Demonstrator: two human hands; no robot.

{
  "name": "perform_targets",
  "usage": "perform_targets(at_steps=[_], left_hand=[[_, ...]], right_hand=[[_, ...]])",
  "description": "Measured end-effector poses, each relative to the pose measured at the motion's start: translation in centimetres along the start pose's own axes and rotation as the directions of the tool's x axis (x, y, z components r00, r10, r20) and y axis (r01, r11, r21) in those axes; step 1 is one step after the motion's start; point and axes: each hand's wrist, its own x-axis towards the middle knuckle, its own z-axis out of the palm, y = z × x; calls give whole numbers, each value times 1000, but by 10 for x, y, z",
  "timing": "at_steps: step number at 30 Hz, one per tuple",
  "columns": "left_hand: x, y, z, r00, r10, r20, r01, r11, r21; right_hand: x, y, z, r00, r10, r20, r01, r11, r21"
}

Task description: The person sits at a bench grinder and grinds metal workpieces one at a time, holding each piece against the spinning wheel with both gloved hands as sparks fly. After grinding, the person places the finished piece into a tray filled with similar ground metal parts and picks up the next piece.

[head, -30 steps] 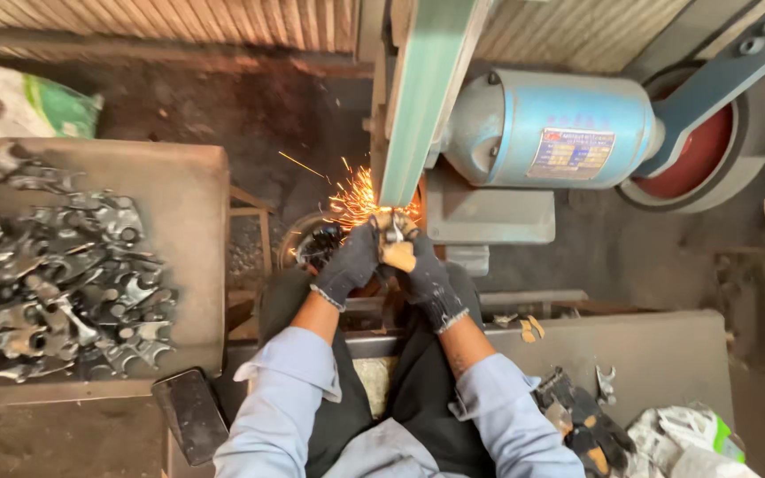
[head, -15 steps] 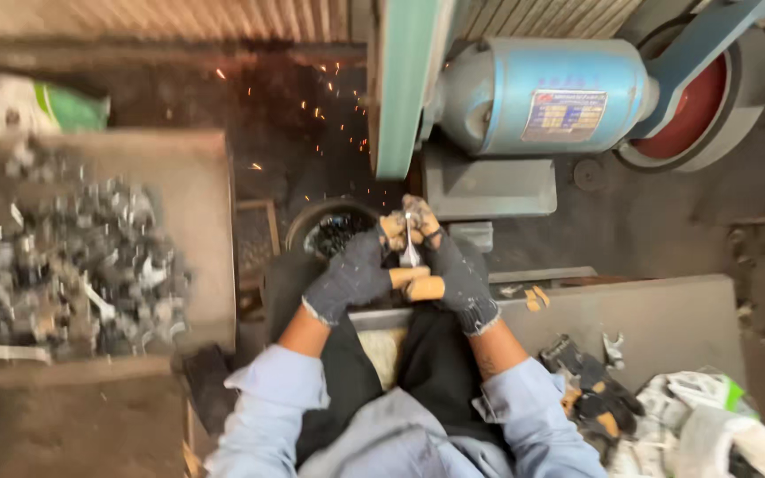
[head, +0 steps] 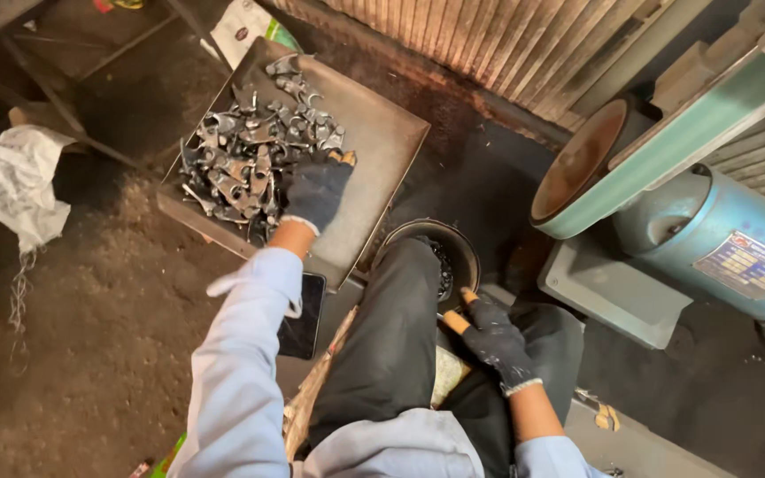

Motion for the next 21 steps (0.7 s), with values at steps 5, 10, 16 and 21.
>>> perform_targets(at_steps=[5, 10, 16, 21], left_hand=[[19, -21, 18, 953, -152, 263, 207, 958, -199], [-13, 108, 7, 995, -50, 82, 87, 110, -990], [-66, 257, -5, 937, 177, 301, 277, 148, -950], [-86, 290, -18, 743, 279, 608, 230, 746, -624]], right_hand=[[6, -20, 2, 985, 91, 147, -65, 983, -174], [12, -6, -2, 957, -114, -265, 190, 940, 283], [-21, 20, -13, 927, 160, -338, 186, 587, 788], [-64, 6, -24, 885, 231, -405, 87, 772, 630]])
